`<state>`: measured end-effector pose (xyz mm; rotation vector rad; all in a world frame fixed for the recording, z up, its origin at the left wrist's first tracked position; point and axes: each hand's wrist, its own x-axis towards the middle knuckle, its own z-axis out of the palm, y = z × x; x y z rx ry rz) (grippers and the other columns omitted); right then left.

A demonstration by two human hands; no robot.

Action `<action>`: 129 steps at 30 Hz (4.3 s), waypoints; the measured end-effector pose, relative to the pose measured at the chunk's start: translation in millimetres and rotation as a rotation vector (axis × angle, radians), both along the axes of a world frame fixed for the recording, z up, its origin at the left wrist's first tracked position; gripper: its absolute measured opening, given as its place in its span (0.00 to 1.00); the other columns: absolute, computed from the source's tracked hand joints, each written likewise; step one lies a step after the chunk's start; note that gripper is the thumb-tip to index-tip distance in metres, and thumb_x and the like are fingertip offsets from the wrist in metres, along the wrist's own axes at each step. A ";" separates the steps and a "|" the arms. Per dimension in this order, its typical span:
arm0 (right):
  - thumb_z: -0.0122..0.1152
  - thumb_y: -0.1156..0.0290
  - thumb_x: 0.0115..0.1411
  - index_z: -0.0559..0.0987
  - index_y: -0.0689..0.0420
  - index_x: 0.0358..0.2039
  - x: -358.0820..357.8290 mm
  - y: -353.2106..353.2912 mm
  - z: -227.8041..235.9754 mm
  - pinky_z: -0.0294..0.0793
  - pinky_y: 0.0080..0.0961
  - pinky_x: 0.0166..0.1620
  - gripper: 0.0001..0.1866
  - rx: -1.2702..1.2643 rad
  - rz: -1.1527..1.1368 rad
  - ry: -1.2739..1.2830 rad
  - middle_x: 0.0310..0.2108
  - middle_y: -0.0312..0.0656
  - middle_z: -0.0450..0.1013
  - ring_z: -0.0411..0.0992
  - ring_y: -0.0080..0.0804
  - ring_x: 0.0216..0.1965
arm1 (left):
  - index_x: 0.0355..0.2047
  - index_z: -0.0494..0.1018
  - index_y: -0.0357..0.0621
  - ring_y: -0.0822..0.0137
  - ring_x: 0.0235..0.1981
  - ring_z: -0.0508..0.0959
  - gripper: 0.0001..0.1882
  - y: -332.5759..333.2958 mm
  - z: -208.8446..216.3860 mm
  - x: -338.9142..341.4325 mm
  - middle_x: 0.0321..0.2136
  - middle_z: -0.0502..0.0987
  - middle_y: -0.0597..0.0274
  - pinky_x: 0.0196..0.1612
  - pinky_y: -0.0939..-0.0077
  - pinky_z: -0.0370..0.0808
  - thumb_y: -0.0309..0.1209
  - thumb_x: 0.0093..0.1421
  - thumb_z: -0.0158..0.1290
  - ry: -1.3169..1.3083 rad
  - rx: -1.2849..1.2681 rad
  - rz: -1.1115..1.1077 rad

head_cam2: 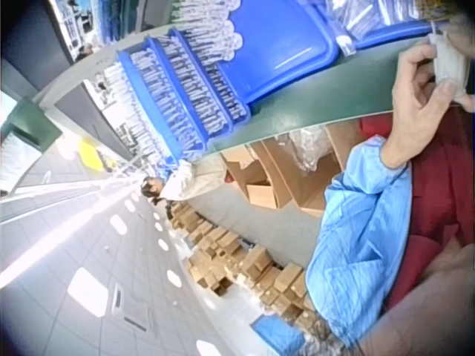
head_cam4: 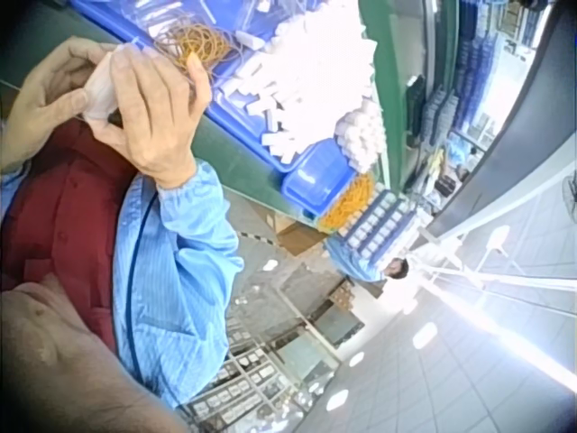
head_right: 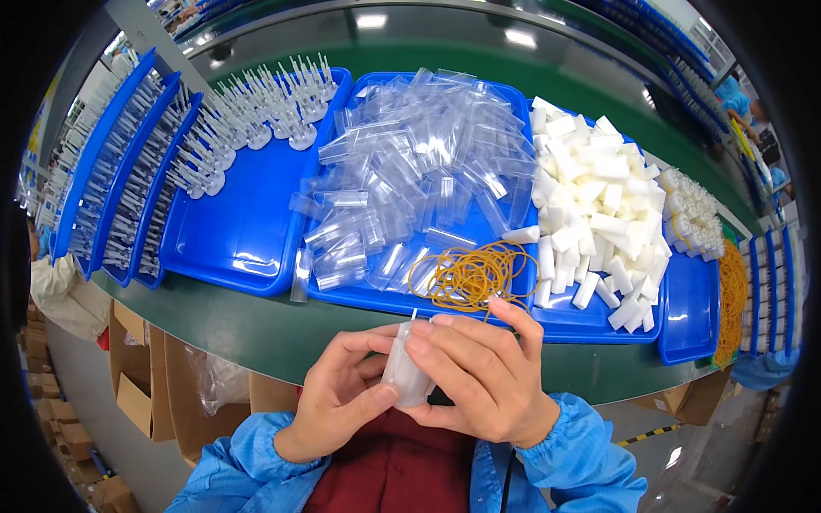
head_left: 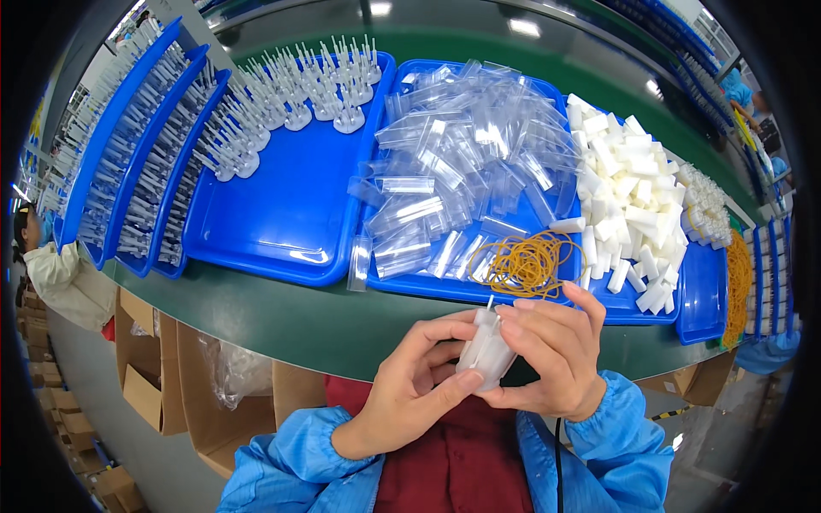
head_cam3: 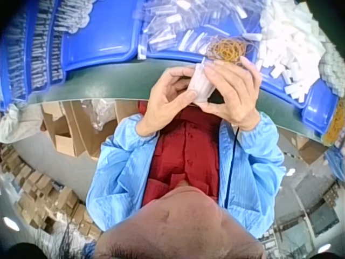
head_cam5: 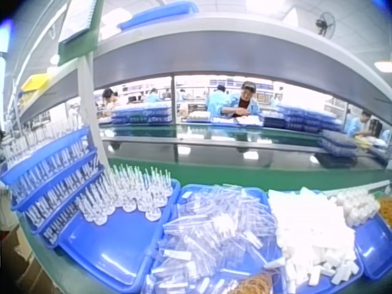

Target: Assemble candle wicks into circular holders and clear plastic bags.

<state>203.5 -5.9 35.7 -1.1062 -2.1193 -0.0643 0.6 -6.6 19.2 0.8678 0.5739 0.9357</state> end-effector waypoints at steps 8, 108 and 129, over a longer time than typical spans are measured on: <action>0.69 0.71 0.51 0.81 0.56 0.44 21.4 64.5 15.9 0.66 0.34 0.44 0.18 -0.099 -0.045 -0.017 0.38 0.41 0.78 0.73 0.38 0.38 | 0.57 0.68 0.32 0.59 0.61 0.70 0.19 -0.5 -14.7 -10.9 0.63 0.63 0.48 0.60 0.65 0.73 0.20 0.66 0.54 0.057 0.059 0.112; 0.73 0.68 0.48 0.78 0.56 0.37 38.9 94.3 20.4 0.66 0.35 0.42 0.17 -0.029 -0.330 -0.349 0.33 0.39 0.77 0.72 0.36 0.39 | 0.52 0.69 0.32 0.57 0.61 0.71 0.14 1.1 -15.8 0.7 0.62 0.65 0.46 0.60 0.59 0.73 0.22 0.67 0.53 0.062 -0.011 0.096; 0.59 0.76 0.65 0.70 0.64 0.51 -0.2 29.0 34.0 0.76 0.25 0.47 0.15 -0.775 0.021 1.017 0.38 0.44 0.79 0.77 0.26 0.40 | 0.50 0.79 0.35 0.63 0.55 0.76 0.16 8.1 -6.2 4.3 0.60 0.70 0.48 0.54 0.72 0.77 0.19 0.60 0.60 0.249 0.240 0.248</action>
